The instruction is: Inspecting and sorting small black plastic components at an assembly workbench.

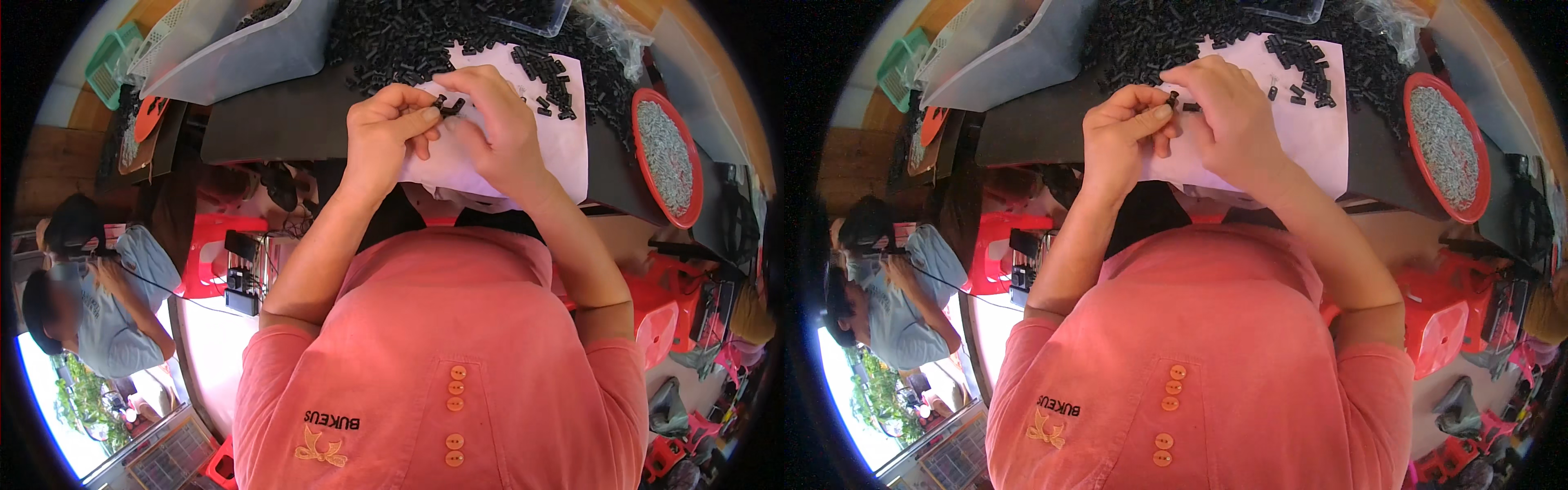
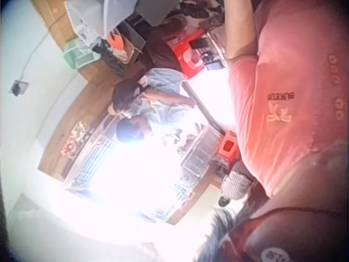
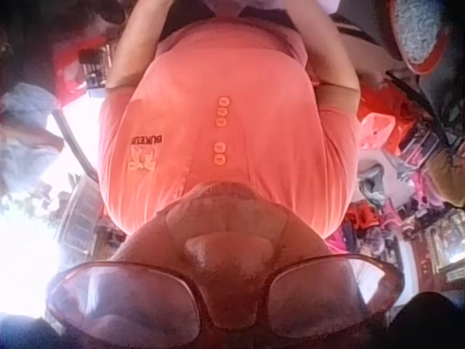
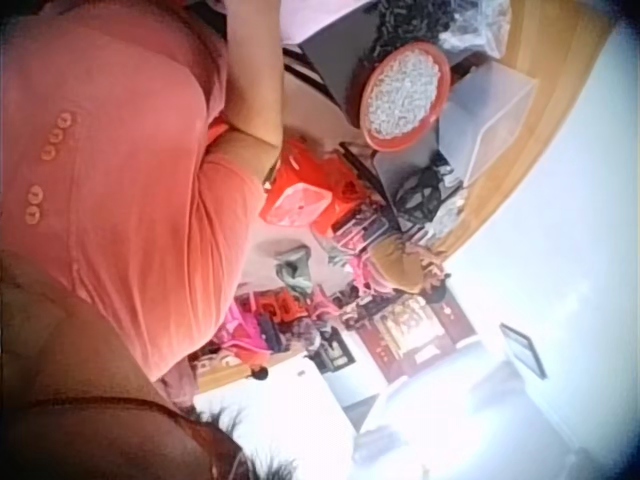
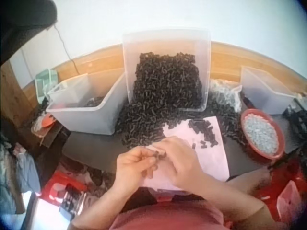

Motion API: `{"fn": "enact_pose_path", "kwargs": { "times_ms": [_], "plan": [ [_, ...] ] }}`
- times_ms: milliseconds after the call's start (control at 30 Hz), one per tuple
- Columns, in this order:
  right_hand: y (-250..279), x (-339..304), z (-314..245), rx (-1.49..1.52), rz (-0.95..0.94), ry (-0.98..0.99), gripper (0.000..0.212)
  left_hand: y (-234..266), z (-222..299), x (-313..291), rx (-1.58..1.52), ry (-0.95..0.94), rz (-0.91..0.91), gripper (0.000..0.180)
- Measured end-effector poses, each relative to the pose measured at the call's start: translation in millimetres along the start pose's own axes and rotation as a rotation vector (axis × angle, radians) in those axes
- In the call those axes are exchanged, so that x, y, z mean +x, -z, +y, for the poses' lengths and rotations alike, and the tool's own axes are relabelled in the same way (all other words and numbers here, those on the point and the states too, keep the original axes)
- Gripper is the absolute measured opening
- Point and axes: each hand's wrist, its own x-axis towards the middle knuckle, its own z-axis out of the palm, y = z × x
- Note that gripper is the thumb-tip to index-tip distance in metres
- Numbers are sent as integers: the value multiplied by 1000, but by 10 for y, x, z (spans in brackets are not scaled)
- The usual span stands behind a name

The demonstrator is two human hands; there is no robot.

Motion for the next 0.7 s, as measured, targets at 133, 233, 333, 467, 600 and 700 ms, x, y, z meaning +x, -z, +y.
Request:
{"fn": "enact_pose_path", "kwargs": {
  "times_ms": [133,233,333,467,600,700],
  "plan": [
    [-31,-8,-77,-162,42,34,36,13,-24,39,-105,-18,-22,6],
    [-80,-43,-14,-243,29,63,38,-8,-6,40,-68,-8,-45,7],
    [-79,-49,2,-292,60,115,38,-39,58,14,28,21,-48,10],
    [-59,-46,-43,-272,69,145,38,-66,120,-23,72,12,-54,9],
    [-83,-66,-25,-235,76,170,39,-107,83,-35,5,10,-23,7],
    [-75,-145,-75,-290,34,103,44,-172,56,-46,-88,-13,-13,5]
  ]
}}
